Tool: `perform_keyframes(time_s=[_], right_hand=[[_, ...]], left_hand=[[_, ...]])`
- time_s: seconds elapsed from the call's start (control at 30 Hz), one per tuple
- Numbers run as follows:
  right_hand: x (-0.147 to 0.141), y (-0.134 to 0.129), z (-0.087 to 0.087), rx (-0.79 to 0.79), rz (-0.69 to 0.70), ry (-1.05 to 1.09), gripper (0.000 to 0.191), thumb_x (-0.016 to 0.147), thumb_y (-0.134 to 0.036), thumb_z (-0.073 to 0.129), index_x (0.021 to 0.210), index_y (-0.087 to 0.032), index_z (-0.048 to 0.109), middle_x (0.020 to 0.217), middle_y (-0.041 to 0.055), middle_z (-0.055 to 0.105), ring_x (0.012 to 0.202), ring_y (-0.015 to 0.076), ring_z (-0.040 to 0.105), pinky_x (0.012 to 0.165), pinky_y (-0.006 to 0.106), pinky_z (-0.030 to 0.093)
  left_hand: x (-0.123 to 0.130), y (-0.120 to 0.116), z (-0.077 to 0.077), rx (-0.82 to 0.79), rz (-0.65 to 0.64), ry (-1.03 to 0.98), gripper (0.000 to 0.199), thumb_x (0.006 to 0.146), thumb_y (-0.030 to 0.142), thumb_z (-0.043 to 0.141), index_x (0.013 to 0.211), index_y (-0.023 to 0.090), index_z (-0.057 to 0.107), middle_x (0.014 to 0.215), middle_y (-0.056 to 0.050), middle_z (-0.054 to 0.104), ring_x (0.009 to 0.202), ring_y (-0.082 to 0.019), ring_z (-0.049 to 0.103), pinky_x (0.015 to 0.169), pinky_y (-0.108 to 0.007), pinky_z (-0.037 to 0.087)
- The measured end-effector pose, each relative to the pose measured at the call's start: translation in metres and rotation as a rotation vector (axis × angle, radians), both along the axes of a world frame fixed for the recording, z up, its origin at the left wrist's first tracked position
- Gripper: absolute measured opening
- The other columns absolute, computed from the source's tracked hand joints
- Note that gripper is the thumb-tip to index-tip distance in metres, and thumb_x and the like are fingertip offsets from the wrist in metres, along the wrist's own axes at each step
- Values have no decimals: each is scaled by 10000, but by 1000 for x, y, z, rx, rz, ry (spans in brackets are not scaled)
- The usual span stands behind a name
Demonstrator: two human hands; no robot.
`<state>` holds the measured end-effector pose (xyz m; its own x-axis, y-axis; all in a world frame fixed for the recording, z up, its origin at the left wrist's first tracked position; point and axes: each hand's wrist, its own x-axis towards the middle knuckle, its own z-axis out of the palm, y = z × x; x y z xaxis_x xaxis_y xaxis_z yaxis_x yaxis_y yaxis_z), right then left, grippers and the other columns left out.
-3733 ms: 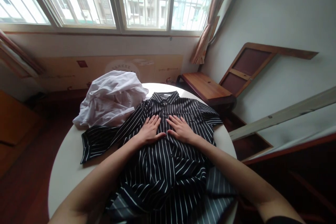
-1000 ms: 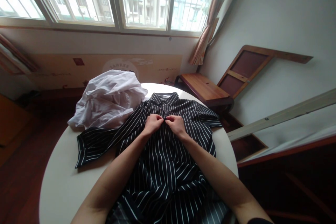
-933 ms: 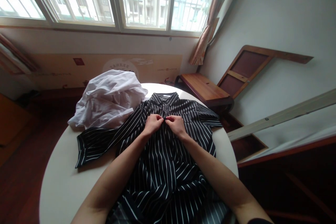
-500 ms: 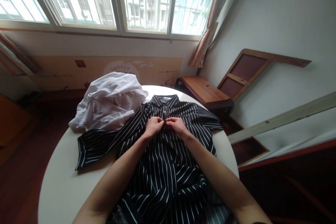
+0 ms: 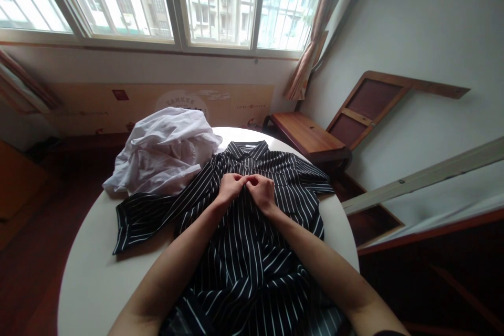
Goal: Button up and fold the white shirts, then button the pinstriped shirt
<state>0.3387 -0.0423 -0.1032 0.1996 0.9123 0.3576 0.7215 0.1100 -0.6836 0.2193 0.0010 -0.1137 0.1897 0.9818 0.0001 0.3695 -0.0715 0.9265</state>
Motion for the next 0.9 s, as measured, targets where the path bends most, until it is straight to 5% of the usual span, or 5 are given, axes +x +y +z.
perform_keyframes(time_s=[0.3, 0.53, 0.73, 0.9], right_hand=[[3, -1, -5, 44, -8, 20, 124, 783, -249, 595, 769, -199, 708, 778, 32, 713, 718, 176, 646, 736, 278, 468], [-1, -3, -5, 84, 13, 11, 134, 793, -235, 582, 782, -193, 708, 807, 43, 711, 742, 175, 645, 742, 274, 470], [4, 1, -4, 50, 41, 218, 131, 761, -264, 590, 770, -184, 694, 770, 35, 707, 699, 163, 638, 723, 279, 488], [16, 14, -6, -185, 120, 606, 172, 702, -302, 615, 750, -141, 652, 689, 30, 662, 586, 130, 594, 516, 228, 470]], left_hand=[[5, 3, -9, -23, 76, -127, 217, 738, 271, 597, 801, 101, 716, 770, -83, 713, 709, -153, 643, 640, -228, 475], [7, -4, -1, 124, 107, 41, 211, 804, 243, 516, 782, 120, 686, 764, -64, 692, 710, -141, 621, 661, -231, 443], [9, -8, 0, 139, 109, 28, 215, 845, 234, 467, 808, 127, 650, 782, -51, 676, 714, -130, 604, 648, -217, 432], [6, -10, 2, 244, 7, 34, 184, 849, 245, 489, 858, 142, 641, 815, -40, 673, 744, -137, 602, 694, -226, 453]])
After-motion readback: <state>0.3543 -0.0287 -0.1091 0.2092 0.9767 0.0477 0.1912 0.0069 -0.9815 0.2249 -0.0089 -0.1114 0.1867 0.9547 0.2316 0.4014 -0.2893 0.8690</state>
